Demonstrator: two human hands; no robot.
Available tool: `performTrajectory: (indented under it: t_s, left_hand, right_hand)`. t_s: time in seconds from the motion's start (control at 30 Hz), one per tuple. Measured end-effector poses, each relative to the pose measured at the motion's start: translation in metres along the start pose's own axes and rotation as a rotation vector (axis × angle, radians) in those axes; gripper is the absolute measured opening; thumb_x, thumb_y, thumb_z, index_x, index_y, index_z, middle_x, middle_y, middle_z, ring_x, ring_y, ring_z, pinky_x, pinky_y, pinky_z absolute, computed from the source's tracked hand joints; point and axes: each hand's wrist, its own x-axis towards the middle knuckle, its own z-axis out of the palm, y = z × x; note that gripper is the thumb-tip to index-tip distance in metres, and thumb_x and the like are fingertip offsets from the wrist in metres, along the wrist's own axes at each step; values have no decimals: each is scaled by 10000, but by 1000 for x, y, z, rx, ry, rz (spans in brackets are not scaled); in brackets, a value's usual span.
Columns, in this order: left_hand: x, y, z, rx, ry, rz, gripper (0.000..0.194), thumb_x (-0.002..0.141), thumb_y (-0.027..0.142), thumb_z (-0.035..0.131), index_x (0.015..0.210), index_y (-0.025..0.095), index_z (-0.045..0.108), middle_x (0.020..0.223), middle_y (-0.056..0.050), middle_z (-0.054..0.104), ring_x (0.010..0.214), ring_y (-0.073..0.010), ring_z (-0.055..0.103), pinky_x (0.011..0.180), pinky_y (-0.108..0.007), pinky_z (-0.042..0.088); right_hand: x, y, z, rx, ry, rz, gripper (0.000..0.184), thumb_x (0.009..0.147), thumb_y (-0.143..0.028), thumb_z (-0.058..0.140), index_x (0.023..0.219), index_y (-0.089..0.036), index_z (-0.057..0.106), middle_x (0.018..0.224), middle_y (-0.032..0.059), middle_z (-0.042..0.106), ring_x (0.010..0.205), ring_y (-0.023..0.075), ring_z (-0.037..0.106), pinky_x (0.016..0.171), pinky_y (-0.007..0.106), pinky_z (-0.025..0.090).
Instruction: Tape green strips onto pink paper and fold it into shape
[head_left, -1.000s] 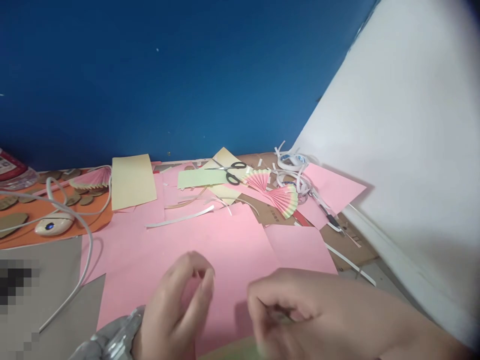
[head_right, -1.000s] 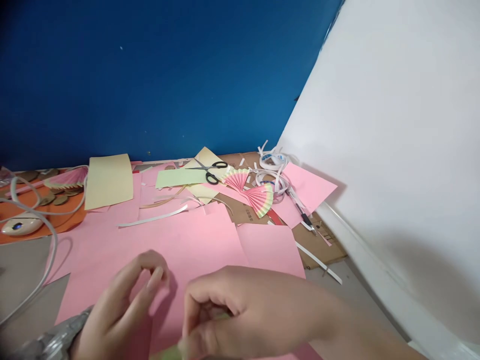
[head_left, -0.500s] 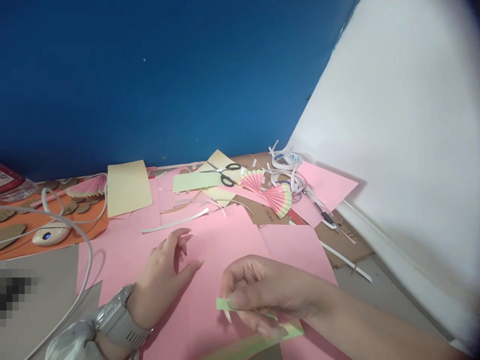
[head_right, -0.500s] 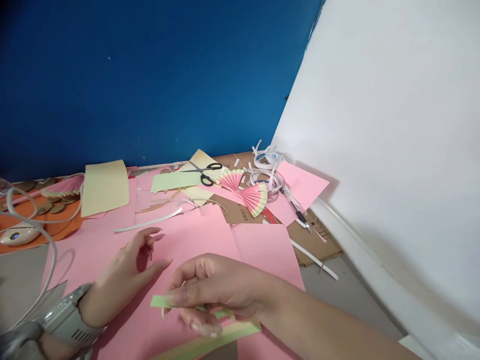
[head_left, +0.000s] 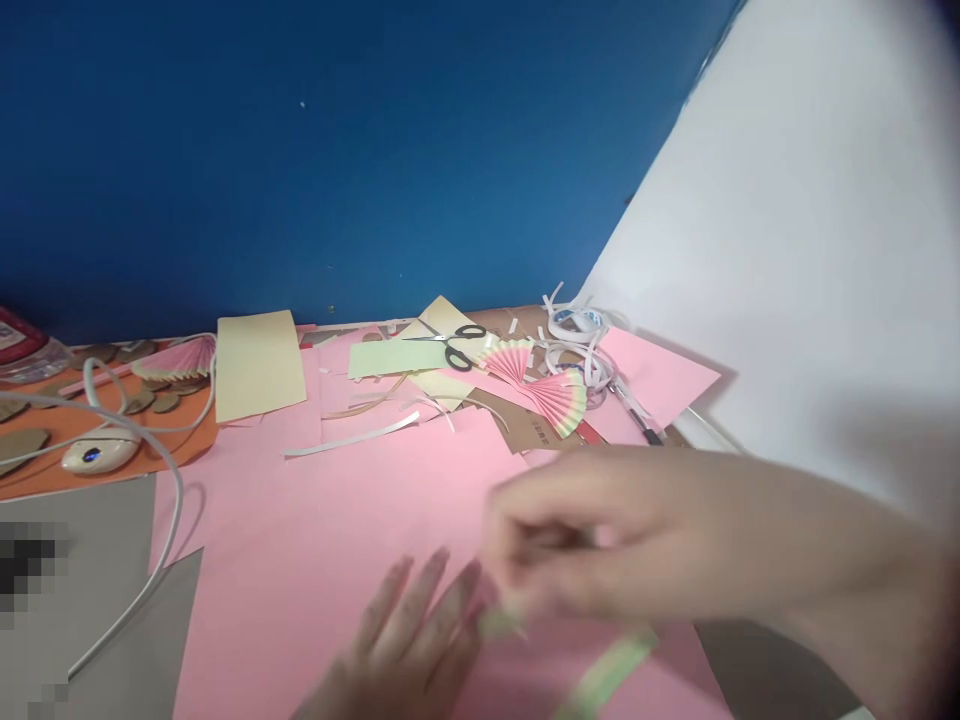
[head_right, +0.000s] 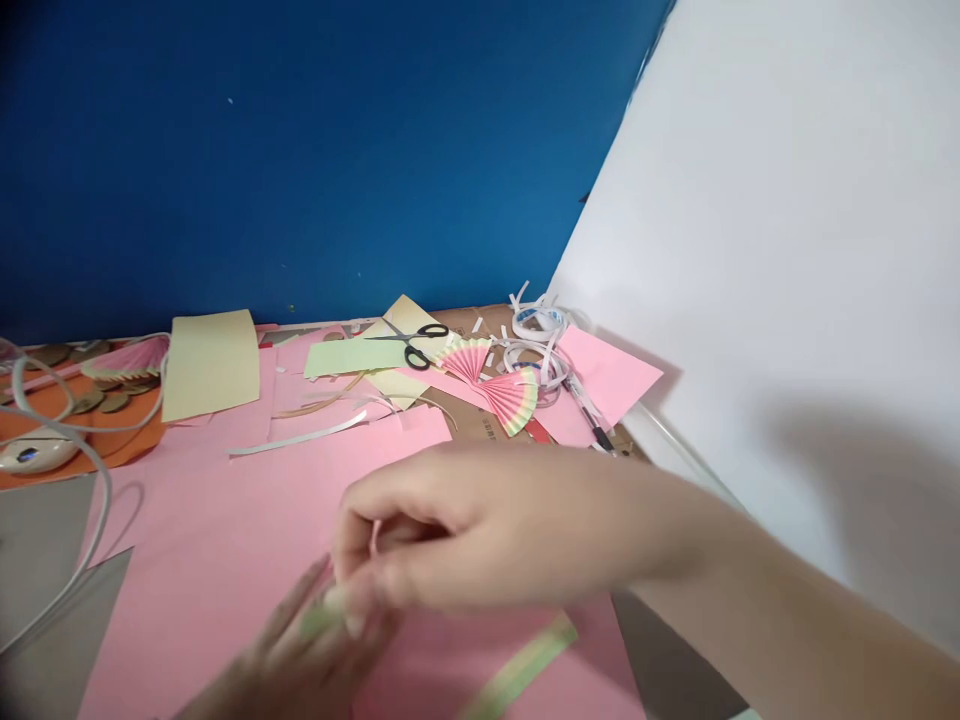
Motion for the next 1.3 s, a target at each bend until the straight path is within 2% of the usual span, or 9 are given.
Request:
performTrajectory:
  t_s: [0.1,0.17,0.27,0.43,0.6,0.77,0.93,1.1,1.3]
  left_hand:
    - [-4,20,17,12,8,-3,353,877,257,428,1221,260,508,1157,23,636,1042,-187,559,974,-343,305]
    - [-5,27,23,7,9,-21,374,877,253,417,1243,244,497,1182,7,624,1054,-208,557,991,-371,287]
    - [-7,28,21,-4,4,-29,389,866,243,436,1250,222,497,1225,-12,600,1063,-236,559,980,-383,290]
    - [-15,24,16,-39,-43,-166,386,862,309,441,1241,265,497,1205,1,612,1084,-302,546,976,-459,265]
    - [-24,27,22,-25,-5,-144,404,857,292,459,1258,260,496,1217,-9,602,1041,-289,558,1021,-454,196]
    - [-37,29,28,-91,-37,-248,379,870,260,424,1235,307,513,1330,25,507,1239,-320,384,1051,-510,190]
    - [-40,32,29,-108,-55,-281,378,839,296,453,1211,303,519,1400,1,422,1330,-369,207,1047,-599,150]
    - [-39,37,28,-89,-4,-315,344,844,379,466,1168,296,544,1377,-10,436,1332,-382,191,1071,-570,162]
    - [-39,40,30,-85,32,-344,329,850,311,461,1167,295,549,1361,-4,435,1329,-397,185,1072,-589,176]
  right_hand:
    - [43,3,15,-224,-84,59,163,837,-288,468,855,-214,613,820,-12,651,686,124,554,533,213,351]
    - [66,12,25,-251,-116,119,147,818,-278,472,837,-200,595,802,-6,649,659,124,542,517,214,336]
    - [84,24,37,-231,-104,134,133,807,-261,470,780,-186,576,777,-7,643,621,111,521,512,212,325]
    - [91,25,45,-193,10,136,178,808,-331,480,762,-187,576,722,-9,621,584,106,497,487,210,306]
    - [97,23,54,-159,90,180,183,807,-341,493,725,-187,550,713,-26,617,557,84,482,499,200,310]
    - [98,23,58,-239,193,186,170,807,-290,478,701,-182,555,744,-21,594,581,82,465,498,197,291]
    - [101,26,55,-177,134,217,161,796,-288,481,725,-184,582,630,-47,509,483,59,373,469,198,263]
    - [107,31,52,-120,64,243,183,796,-338,488,768,-201,606,631,-47,524,507,70,419,465,197,271]
    - [107,30,54,-142,84,238,176,807,-319,472,744,-212,597,661,-49,576,539,78,462,486,200,301]
